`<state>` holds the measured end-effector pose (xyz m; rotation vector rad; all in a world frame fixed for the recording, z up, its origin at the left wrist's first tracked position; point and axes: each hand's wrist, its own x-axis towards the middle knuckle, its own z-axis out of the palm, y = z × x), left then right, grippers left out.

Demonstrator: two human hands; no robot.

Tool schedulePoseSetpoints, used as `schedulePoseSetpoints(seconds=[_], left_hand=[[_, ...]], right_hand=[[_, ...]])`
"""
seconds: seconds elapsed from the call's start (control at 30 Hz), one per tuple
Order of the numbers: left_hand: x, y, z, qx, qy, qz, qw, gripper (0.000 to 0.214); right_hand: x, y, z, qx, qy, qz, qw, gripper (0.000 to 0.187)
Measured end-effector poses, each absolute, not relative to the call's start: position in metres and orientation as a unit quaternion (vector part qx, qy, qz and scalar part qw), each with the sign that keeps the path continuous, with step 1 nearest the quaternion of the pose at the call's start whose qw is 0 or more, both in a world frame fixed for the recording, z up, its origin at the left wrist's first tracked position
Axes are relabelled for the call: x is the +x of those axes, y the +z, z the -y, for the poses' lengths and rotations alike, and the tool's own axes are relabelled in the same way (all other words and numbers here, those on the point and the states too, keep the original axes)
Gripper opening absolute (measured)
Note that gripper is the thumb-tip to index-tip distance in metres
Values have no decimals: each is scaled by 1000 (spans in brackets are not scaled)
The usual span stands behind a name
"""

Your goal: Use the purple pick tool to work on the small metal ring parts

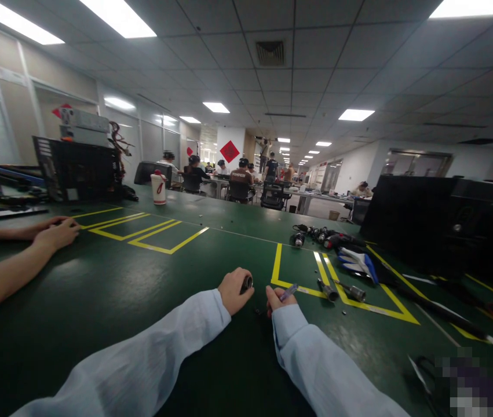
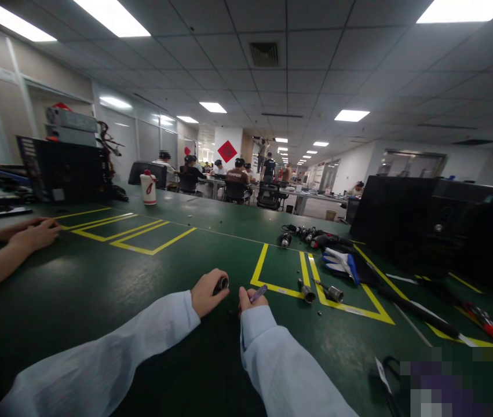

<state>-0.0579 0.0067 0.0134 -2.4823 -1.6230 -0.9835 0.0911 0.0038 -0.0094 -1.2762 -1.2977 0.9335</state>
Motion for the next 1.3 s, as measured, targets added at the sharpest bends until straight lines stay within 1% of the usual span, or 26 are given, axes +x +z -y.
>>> schedulePoseSetpoints(seconds=[0.17, 0.23, 0.43, 0.6, 0.77, 0.97, 1.3], left_hand=[[-58, 14, -1, -809, -308, 499, 44, 27], [-59, 13, 2, -800, -335, 497, 29, 29], [-59, 3, 0, -745, -433, 490, -134, 35], [-61, 5, -7, -671, -483, 470, -308, 41], [-61, 11, -9, -604, -506, 463, -405, 44], [-59, 12, -9, -570, -524, 454, -441, 44], [-59, 13, -7, -578, -525, 452, -430, 35]], right_hand=[[92, -9, -4, -538, 391, 539, 516, 39], [93, -7, -2, -529, 403, 534, 522, 39], [97, 1, 0, -477, 447, 512, 558, 44], [98, 3, 2, -430, 495, 484, 579, 44], [97, 4, 5, -385, 549, 473, 571, 37], [93, -2, 4, -364, 560, 487, 563, 44], [87, -12, 3, -371, 504, 538, 564, 34]])
